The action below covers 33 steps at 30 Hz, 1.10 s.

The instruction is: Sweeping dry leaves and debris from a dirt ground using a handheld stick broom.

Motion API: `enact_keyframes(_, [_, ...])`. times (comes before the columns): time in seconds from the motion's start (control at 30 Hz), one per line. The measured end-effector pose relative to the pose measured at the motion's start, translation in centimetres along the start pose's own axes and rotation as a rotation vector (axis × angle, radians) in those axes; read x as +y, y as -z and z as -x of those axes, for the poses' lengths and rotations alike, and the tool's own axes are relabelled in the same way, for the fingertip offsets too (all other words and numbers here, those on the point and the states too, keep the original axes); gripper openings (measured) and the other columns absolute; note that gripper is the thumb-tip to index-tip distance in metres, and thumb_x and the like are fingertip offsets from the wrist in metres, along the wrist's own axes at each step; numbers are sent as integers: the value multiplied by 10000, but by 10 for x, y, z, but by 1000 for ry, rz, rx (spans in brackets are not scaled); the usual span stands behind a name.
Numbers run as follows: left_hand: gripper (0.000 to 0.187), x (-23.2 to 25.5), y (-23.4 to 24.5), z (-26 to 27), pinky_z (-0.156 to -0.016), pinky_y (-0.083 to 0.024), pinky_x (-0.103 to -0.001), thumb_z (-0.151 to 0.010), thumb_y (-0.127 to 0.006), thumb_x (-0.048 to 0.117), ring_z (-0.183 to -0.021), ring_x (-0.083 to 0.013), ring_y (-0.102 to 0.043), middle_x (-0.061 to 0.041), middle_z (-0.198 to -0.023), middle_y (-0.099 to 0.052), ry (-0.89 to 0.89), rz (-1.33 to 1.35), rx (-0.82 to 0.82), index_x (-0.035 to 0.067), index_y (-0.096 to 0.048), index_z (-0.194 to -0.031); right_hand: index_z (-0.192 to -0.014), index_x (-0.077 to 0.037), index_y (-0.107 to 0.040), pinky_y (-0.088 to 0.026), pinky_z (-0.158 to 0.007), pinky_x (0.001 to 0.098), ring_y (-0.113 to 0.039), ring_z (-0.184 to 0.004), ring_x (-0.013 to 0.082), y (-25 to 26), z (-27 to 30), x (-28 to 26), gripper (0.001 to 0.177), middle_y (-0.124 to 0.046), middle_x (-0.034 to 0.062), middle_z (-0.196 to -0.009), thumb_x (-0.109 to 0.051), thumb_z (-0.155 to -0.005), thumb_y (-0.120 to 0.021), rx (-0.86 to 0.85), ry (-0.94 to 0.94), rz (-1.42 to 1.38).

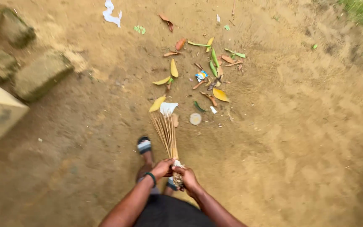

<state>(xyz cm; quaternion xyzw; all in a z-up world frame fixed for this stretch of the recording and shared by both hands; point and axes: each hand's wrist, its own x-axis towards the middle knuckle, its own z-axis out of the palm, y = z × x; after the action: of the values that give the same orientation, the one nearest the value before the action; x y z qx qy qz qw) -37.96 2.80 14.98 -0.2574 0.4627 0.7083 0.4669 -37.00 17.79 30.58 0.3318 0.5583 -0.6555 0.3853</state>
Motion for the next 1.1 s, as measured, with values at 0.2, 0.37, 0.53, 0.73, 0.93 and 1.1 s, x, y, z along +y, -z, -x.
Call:
enact_keyframes(0.2, [350,104,-1,68,-768,-521,-335,-1005,-593,391,-929,-160,-642,-34,-1104,-687,14,-12,95,130,-611,-1238,-1011,-14,-727,-450,-346,318,-591,-400,193,-47,-13,-43,293,-645,94,-597,-287,-951,-640,4,115,35])
enact_keyframes(0.37, [333,167,-9,55,-807,-536,-331,-993,-608,355,-955,-149,-651,-15,-1105,-702,1,-73,-8,137,-590,-1244,-1022,14,-691,-428,-333,299,-607,-413,192,-48,-11,-90,348,-672,105,-640,-320,-989,-602,63,113,-190])
enact_keyframes(0.53, [323,220,-49,36,-813,-562,-324,-988,-650,318,-927,-163,-685,-54,-1052,-719,-9,-99,-150,87,-590,-1206,-1035,-18,-649,-417,-320,302,-600,-416,199,-25,4,-138,328,-667,113,-640,-337,-996,-583,128,131,-421])
enact_keyframes(0.73, [303,260,-123,-18,-782,-571,-352,-996,-630,314,-851,-180,-698,-66,-986,-717,0,-164,-200,64,-604,-1166,-1026,-32,-655,-430,-328,290,-622,-431,203,45,11,-194,388,-687,109,-666,-411,-1001,-579,110,193,-530])
enact_keyframes(0.93, [282,289,-234,-64,-738,-562,-339,-1006,-638,243,-831,-171,-691,-66,-988,-710,-50,-192,-224,74,-574,-1223,-1080,-36,-675,-495,-389,321,-684,-524,213,166,1,-216,361,-732,115,-745,-368,-979,-578,45,315,-637])
enact_keyframes(1.1, [353,305,-338,-85,-603,-523,-345,-966,-638,235,-785,-201,-679,-61,-995,-695,-21,-158,-311,78,-538,-1267,-1125,37,-695,-551,-529,303,-713,-625,195,264,31,-238,380,-734,108,-772,-315,-992,-640,85,373,-583])
